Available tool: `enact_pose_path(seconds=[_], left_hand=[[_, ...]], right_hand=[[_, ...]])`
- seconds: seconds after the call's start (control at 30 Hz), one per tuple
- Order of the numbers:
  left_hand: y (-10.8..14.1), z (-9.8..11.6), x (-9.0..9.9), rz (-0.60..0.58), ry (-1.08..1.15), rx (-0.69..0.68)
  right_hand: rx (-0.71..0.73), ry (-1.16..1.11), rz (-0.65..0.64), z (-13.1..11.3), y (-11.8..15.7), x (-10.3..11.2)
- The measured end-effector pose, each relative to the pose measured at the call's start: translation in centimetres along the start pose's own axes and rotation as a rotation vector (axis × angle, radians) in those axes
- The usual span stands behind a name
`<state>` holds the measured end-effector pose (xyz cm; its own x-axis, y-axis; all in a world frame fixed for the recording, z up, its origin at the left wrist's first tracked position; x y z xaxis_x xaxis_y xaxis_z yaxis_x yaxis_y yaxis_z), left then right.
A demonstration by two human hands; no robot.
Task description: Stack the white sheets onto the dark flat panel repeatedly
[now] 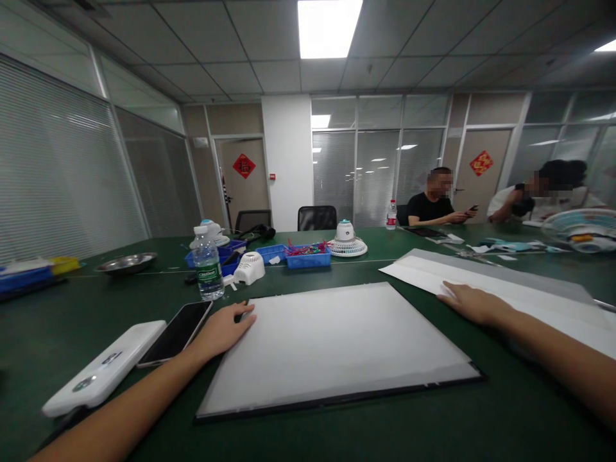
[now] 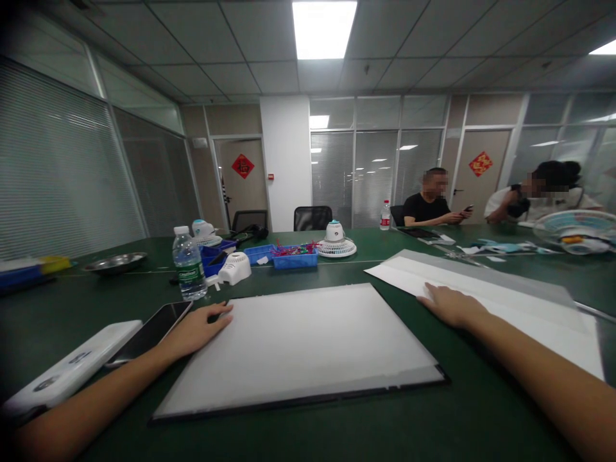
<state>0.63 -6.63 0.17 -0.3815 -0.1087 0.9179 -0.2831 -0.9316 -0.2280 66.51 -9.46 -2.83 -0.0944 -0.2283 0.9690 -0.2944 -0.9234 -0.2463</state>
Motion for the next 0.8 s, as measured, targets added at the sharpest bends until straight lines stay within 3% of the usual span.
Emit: enact_pose_path(seconds=[0.17, 0.4, 0.5, 0.57, 0.67, 0.8], left_hand=[[0.4, 0.4, 0.4, 0.007, -0.012, -0.020], [0.8, 1.1, 1.0, -0.007, -0.035, -0.023], [0.9, 0.8, 1.0, 0.012, -0.031, -0.023], [0.9, 0.4, 1.0, 0.028, -0.021, -0.020], [1.0, -0.1, 1.0, 0.033, 0.025, -0.033], [1.3, -0.2, 1.3, 0.022, 0.085, -0.045]], right_hand=[[0.056, 0.077, -0.046, -3.1, 1.5, 2.2], [-0.014, 0.169, 0.050, -6.2, 3.8, 6.7], [0.012, 0.186, 0.101, -8.8, 5.6, 8.9], [0.102, 0.180, 0.138, -11.6, 7.4, 10.4], [0.348, 0.122, 0.166, -16.9, 11.3, 12.2], [0.668, -0.008, 0.106, -22.8, 16.9, 13.4]])
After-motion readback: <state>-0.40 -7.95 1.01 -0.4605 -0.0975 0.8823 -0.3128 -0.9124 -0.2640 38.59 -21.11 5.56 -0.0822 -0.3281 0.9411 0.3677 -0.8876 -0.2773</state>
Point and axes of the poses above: each hand's wrist, its own y-axis away from the middle knuckle, its own x-axis out of the back of the hand, z = x × y, the point moved 5 cm from there along -y, towards the middle knuckle, and after that the axes turned 7 degrees about -x, right-handed, at the moved point
